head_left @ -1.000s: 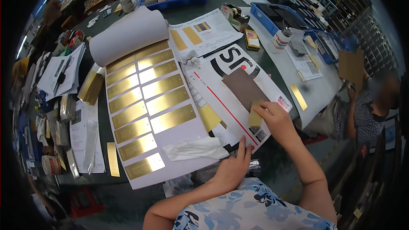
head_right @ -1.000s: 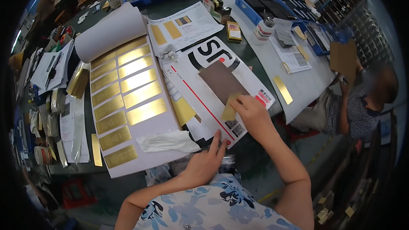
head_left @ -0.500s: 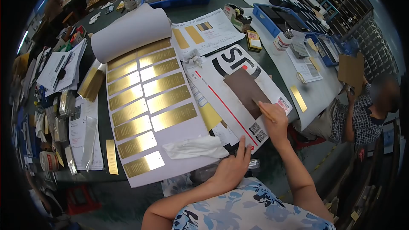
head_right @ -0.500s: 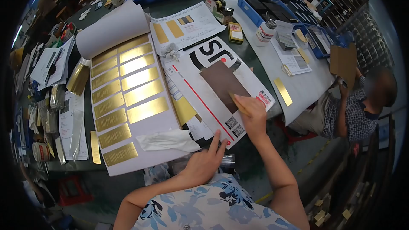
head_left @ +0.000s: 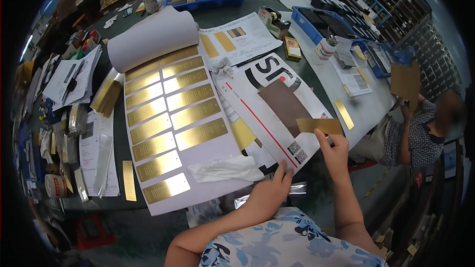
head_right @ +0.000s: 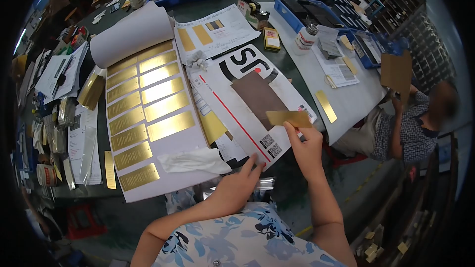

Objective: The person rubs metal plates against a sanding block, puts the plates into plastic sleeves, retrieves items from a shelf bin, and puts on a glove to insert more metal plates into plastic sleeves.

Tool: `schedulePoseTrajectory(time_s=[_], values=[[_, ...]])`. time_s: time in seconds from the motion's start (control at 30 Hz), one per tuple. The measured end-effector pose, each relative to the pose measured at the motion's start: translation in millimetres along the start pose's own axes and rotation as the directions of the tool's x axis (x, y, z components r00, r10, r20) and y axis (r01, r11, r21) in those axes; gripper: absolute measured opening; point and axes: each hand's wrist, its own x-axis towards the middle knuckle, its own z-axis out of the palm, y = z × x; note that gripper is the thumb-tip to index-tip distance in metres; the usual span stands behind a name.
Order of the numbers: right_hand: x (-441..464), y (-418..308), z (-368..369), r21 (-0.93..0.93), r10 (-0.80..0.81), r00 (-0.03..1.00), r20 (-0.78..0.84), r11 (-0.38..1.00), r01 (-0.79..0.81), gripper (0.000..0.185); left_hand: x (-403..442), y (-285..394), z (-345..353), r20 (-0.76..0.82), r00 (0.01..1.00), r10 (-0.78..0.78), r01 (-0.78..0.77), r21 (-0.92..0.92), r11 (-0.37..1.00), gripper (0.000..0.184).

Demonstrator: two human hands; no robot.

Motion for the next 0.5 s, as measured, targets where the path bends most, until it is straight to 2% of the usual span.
schedulePoseTrajectory(time_s=[0.03,0.07,0.1,0.13,0.17,0.2,0.23,0.27,0.3,0.33,0.37,0.4,0.43,0.47,0.5], values=[[1.5,3.0,4.7,0.189,-0.051,0.997,-0.051,0.98,0.059,0.013,-0.3,-1.4,-2.1,-0.146,0.989,0.036,-0.073,-0.257,0.964,0.045],[-1.8,-1.4,3.4,0.191,-0.049,0.997,-0.055,0.98,0.059,0.013,-1.6,-3.1,-5.3,-0.289,0.957,0.033,-0.176,-0.485,0.857,0.033],[-5.1,-20.3,2.4,0.305,-0.01,1.0,-0.022,0.952,0.016,0.013,-2.4,-5.0,-15.6,-0.288,0.957,0.035,-0.177,-0.482,0.858,0.033],[-7.0,-37.9,3.4,0.414,0.019,1.0,0.016,0.91,-0.024,0.012,-3.2,-7.2,-33.6,-0.273,0.961,-0.042,-0.136,-0.6,0.788,0.024],[-6.2,-49.8,7.8,0.329,-0.155,0.987,-0.038,0.931,0.159,0.018,-5.3,-9.8,-51.8,-0.251,0.96,-0.121,-0.096,-0.705,0.703,0.018],[-8.1,-61.9,8.2,0.339,-0.168,0.985,-0.034,0.926,0.17,0.018,-11.1,-13.4,-70.1,-0.261,0.957,-0.129,-0.094,-0.697,0.711,0.018],[-13.0,-73.6,8.4,0.19,-0.374,0.927,0.01,0.911,0.366,0.024,-20.1,-17.9,-88.9,-0.003,0.952,-0.307,0.129,-0.903,0.41,0.016],[-17.1,-80.7,12.3,0.053,-0.553,0.829,0.084,0.833,0.551,0.03,-31.3,-22.0,-101.9,0.292,0.878,-0.379,0.325,-0.945,0.026,0.015],[-19.1,-82.5,20.2,0.105,-0.647,0.752,0.125,0.763,0.638,0.034,-42.8,-25.0,-107.9,0.224,0.887,-0.403,0.257,-0.966,0.03,0.011],[-21.2,-83.4,28.2,0.156,-0.73,0.665,0.156,0.683,0.713,0.039,-56.0,-28.1,-108.4,0.223,0.879,-0.422,0.259,-0.966,0.029,0.011],[-24.4,-85.3,35.0,0.188,-0.762,0.615,0.204,0.647,0.739,0.037,-69.7,-30.0,-106.6,0.015,0.836,-0.548,0.231,-0.917,0.326,0.01],[-27.9,-86.2,41.6,0.197,-0.764,0.611,0.206,0.644,0.739,0.037,-80.5,-32.8,-105.2,-0.214,0.777,-0.591,0.237,-0.771,0.591,0.013],[-31.8,-86.4,48.2,0.228,-0.777,0.582,0.24,0.628,0.744,0.036,-88.7,-38.0,-103.9,-0.212,0.771,-0.6,0.244,-0.772,0.587,0.013],[-34.4,-86.5,54.0,0.26,-0.788,0.551,0.275,0.612,0.747,0.036,-96.3,-43.4,-101.2,-0.364,0.736,-0.571,0.306,-0.574,0.76,0.023],[-36.0,-86.7,58.4,0.25,-0.788,0.532,0.31,0.608,0.754,0.036,-101.9,-46.4,-98.4,-0.498,0.711,-0.497,0.373,-0.333,0.866,0.035]])
